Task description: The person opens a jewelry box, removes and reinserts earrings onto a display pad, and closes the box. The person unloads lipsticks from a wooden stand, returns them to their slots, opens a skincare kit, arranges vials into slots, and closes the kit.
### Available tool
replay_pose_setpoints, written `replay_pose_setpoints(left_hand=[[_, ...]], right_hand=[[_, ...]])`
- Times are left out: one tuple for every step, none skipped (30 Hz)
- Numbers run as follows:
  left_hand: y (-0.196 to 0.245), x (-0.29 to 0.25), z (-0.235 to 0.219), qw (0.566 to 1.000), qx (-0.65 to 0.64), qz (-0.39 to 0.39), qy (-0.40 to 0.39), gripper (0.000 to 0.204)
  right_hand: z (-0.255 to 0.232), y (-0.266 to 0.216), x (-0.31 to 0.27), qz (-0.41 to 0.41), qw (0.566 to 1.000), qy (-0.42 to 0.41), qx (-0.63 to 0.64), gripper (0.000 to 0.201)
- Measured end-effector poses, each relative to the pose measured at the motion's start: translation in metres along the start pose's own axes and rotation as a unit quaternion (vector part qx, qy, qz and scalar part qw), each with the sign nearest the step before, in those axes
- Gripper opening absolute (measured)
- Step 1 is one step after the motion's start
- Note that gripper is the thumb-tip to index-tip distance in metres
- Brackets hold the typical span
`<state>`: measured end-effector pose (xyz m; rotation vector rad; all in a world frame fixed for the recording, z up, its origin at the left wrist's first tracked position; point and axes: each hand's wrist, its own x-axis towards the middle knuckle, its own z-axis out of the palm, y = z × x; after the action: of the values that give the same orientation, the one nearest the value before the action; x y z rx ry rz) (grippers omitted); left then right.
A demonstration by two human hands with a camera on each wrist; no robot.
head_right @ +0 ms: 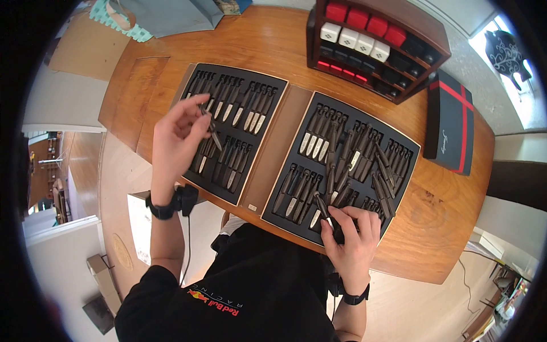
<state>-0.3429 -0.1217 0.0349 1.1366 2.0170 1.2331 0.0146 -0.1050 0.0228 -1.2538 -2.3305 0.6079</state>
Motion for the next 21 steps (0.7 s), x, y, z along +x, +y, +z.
replay_pose_setpoints(left_hand=[[-0.002,0.01,-0.005,1.0,0.01,0.004,-0.003,0.035],[-0.004,0.021,-0.009,1.0,0.021,0.009,-0.006,0.035],[-0.006,0.031,-0.013,1.0,0.021,0.009,-0.001,0.035],[-0.006,0.04,-0.017,0.999,0.051,0.013,-0.004,0.037],[-0.007,0.049,-0.019,0.997,0.079,0.019,-0.007,0.038],[-0.009,0.056,-0.023,0.997,0.078,0.021,-0.004,0.038],[-0.014,0.063,-0.027,0.996,0.086,0.027,-0.006,0.037],[-0.016,0.067,-0.029,0.995,0.094,0.033,-0.009,0.037],[-0.015,0.07,-0.029,0.995,0.093,0.035,-0.007,0.037],[-0.014,0.072,-0.029,0.993,0.111,0.037,-0.02,0.035],[-0.013,0.073,-0.029,0.99,0.13,0.038,-0.033,0.032],[-0.014,0.075,-0.03,0.991,0.129,0.038,-0.03,0.032],[-0.015,0.076,-0.03,0.989,0.138,0.041,-0.046,0.033],[-0.016,0.078,-0.031,0.986,0.148,0.043,-0.062,0.033],[-0.016,0.08,-0.032,0.986,0.147,0.044,-0.06,0.033],[-0.017,0.082,-0.032,0.988,0.14,0.037,-0.062,0.033],[-0.018,0.084,-0.034,0.989,0.133,0.03,-0.063,0.033],[-0.019,0.087,-0.035,0.989,0.132,0.03,-0.062,0.033],[-0.02,0.089,-0.036,0.991,0.122,0.026,-0.058,0.032],[-0.022,0.092,-0.038,0.992,0.111,0.023,-0.054,0.032],[-0.023,0.094,-0.039,0.992,0.111,0.024,-0.053,0.032]], right_hand=[[-0.001,0.0,0.001,0.004,1.0,-0.001,0.001,0.032],[-0.001,0.0,0.001,-0.002,1.0,-0.002,0.002,0.032],[0.0,0.001,0.0,0.0,1.0,0.0,0.001,0.032],[0.001,0.001,0.0,0.004,1.0,0.003,-0.001,0.031],[0.001,0.0,-0.001,0.0,1.0,0.004,-0.001,0.031],[0.0,0.0,-0.001,0.005,1.0,0.003,-0.001,0.031],[0.0,0.0,-0.001,0.01,1.0,0.002,-0.002,0.03],[0.0,-0.001,-0.001,0.008,1.0,0.004,-0.003,0.03],[0.0,-0.001,-0.001,0.009,1.0,0.004,-0.004,0.03],[0.0,-0.001,-0.001,0.011,1.0,0.003,-0.004,0.029],[0.0,-0.001,0.0,0.008,1.0,0.004,-0.006,0.029],[0.0,-0.001,0.0,0.01,1.0,0.003,-0.005,0.029],[0.0,-0.001,0.0,0.012,1.0,0.003,-0.005,0.029],[0.001,-0.001,0.0,0.01,1.0,0.003,-0.005,0.029],[0.001,-0.001,0.0,0.011,1.0,0.003,-0.005,0.029],[0.001,-0.001,0.0,0.013,1.0,0.002,-0.005,0.029],[0.001,-0.001,0.0,0.012,1.0,0.003,-0.006,0.029],[0.001,-0.001,0.0,0.015,1.0,0.002,-0.006,0.029],[0.001,-0.002,0.0,0.019,1.0,0.001,-0.005,0.029],[0.001,-0.002,0.0,0.017,1.0,0.002,-0.005,0.029],[0.001,-0.002,-0.001,0.02,1.0,0.003,-0.005,0.029]])
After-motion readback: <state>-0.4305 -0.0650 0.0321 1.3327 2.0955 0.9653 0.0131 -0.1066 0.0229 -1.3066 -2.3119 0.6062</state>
